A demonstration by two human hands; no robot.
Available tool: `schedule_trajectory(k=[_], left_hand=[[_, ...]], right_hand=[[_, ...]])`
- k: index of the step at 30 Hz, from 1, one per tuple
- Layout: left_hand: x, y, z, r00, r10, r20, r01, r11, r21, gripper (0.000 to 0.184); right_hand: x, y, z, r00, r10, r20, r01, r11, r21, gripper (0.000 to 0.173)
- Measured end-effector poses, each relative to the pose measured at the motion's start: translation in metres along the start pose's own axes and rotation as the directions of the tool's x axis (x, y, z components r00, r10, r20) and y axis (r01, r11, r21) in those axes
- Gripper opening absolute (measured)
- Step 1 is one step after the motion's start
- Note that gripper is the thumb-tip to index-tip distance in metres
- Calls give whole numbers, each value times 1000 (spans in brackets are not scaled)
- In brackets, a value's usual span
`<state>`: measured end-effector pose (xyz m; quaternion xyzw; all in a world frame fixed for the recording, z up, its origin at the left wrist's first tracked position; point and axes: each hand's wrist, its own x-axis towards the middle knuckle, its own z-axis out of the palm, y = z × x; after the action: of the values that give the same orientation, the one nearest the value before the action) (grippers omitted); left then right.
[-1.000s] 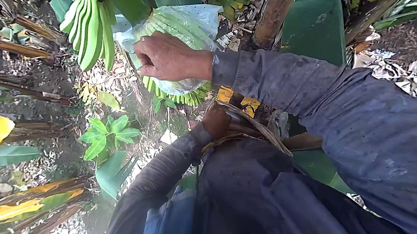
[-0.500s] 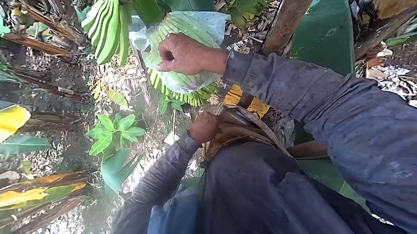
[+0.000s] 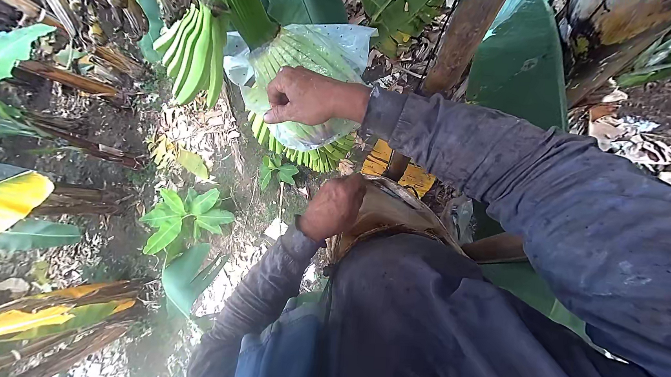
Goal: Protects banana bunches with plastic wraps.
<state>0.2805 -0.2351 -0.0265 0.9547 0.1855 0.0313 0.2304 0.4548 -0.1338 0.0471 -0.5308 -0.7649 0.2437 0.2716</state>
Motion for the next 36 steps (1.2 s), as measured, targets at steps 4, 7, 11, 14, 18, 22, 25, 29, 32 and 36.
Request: schedule_trajectory(k=[4, 7, 11, 14, 18, 22, 25, 29, 32, 36], left_hand=[[-12, 31, -50, 969, 50, -243, -33, 997, 75, 17], [-39, 59, -117, 862, 66, -502, 11, 989, 149, 18], [-74, 56, -197, 693, 25, -720, 290, 905, 311, 21], [-84, 33, -239, 664, 2, -748, 331, 896, 297, 18], [-105, -4, -251, 408, -88, -909, 272, 962, 29, 40], [-118, -68, -156, 556, -545, -628, -207, 641, -739, 76], [-94, -87, -74, 715, -496, -493, -483, 160, -861, 53], [-108, -78, -84, 441, -628, -641, -445, 468, -764, 20], [-131, -82, -111, 198, -611, -767, -301, 707, -640, 19], [-145, -79, -133, 143, -555, -819, -385, 732, -563, 19]], right_hand=[[-1, -2, -4, 989, 86, 120, -103, 984, 145, 48], [-13, -8, -7, 919, 133, 370, -320, 801, 506, 64], [-26, -36, -28, 879, -251, 405, -198, 580, 790, 91], [-29, -62, -32, 857, -441, 268, 52, 591, 805, 43], [-26, -81, -19, 926, -374, -45, 245, 507, 826, 17], [-15, -90, -19, 916, -273, -292, 396, 517, 759, 18], [4, -99, -12, 902, -321, -288, 431, 644, 632, 18], [25, -99, -2, 939, -171, -299, 265, 912, 312, 42], [23, -109, 12, 926, 1, -377, 43, 993, 110, 79], [19, -126, 47, 949, -1, -317, 78, 970, 228, 79]])
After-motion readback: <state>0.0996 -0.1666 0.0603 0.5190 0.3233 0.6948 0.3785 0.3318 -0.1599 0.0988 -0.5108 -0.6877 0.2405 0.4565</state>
